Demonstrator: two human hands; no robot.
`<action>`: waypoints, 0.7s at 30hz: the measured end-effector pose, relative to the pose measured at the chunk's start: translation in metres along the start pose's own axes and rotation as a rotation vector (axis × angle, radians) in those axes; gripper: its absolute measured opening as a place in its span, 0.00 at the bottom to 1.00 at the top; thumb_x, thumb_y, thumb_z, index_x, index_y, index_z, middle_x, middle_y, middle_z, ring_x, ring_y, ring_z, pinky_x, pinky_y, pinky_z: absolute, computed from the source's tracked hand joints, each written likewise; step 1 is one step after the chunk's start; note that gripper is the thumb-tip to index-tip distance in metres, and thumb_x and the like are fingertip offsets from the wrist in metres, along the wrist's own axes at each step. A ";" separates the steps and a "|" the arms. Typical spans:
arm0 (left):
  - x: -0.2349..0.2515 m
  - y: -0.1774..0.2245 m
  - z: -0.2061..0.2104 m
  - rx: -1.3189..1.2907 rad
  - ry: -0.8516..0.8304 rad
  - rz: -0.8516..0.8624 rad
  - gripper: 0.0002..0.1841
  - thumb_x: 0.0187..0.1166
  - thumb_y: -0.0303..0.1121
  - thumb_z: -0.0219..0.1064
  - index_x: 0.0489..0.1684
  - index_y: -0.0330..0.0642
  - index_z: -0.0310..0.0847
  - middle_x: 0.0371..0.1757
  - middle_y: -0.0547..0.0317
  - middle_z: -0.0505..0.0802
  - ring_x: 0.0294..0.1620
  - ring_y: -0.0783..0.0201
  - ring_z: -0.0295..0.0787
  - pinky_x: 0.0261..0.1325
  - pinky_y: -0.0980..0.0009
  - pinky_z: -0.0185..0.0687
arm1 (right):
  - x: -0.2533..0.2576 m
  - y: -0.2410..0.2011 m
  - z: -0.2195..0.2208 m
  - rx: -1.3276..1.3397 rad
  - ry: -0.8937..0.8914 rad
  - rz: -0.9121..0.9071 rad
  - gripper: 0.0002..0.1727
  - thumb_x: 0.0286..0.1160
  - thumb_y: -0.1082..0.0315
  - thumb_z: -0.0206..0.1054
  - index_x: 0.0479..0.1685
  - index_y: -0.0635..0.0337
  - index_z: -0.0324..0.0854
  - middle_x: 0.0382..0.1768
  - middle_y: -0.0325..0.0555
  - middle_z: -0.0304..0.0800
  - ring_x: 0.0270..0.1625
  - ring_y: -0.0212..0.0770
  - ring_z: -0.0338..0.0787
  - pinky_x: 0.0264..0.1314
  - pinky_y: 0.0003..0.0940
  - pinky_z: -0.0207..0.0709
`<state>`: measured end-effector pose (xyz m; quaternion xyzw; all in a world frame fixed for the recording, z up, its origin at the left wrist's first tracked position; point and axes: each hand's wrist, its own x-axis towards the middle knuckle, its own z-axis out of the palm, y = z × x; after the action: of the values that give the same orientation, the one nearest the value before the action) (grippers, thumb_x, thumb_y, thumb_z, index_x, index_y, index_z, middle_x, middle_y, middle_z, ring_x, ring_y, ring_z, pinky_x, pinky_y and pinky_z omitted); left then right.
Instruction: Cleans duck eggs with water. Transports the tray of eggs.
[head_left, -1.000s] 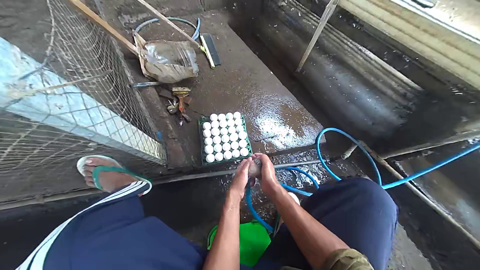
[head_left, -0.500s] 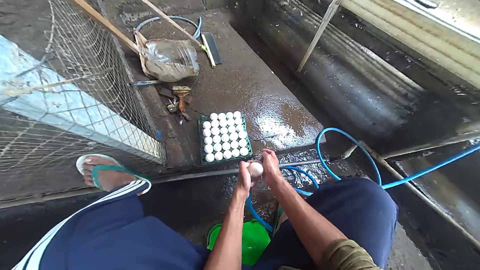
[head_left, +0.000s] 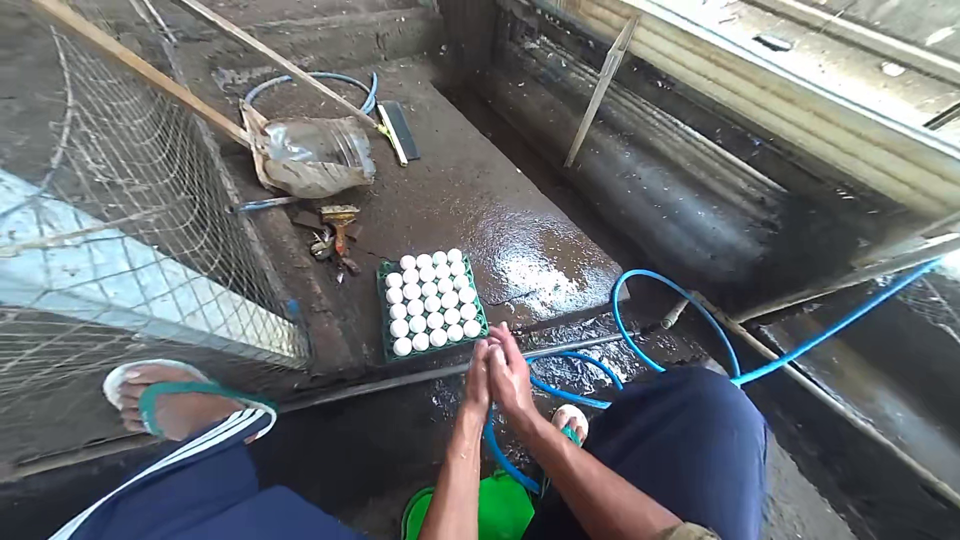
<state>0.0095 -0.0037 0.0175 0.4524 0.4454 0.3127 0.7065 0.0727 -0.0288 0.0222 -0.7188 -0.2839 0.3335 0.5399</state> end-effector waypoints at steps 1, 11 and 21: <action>-0.004 0.001 -0.001 0.013 -0.016 -0.043 0.28 0.95 0.40 0.33 0.73 0.29 0.73 0.70 0.40 0.83 0.71 0.57 0.79 0.76 0.58 0.71 | 0.005 0.002 -0.002 0.041 0.020 0.038 0.29 0.82 0.66 0.51 0.82 0.69 0.70 0.83 0.64 0.70 0.85 0.54 0.71 0.86 0.52 0.66; -0.010 0.011 -0.006 0.075 -0.030 -0.222 0.30 0.96 0.45 0.32 0.74 0.34 0.74 0.60 0.39 0.86 0.55 0.52 0.83 0.57 0.54 0.79 | 0.016 -0.006 0.000 0.111 0.026 0.251 0.25 0.87 0.64 0.52 0.79 0.66 0.71 0.68 0.61 0.81 0.65 0.49 0.83 0.67 0.50 0.76; -0.006 0.009 -0.007 0.040 -0.035 -0.193 0.28 0.97 0.41 0.34 0.69 0.31 0.77 0.59 0.40 0.87 0.58 0.56 0.83 0.65 0.56 0.77 | -0.005 -0.007 0.002 0.033 0.007 0.151 0.24 0.87 0.64 0.49 0.74 0.66 0.76 0.70 0.59 0.83 0.71 0.48 0.83 0.73 0.50 0.75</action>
<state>0.0003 -0.0023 0.0266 0.4270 0.4806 0.2261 0.7318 0.0677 -0.0301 0.0299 -0.7305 -0.2212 0.3753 0.5259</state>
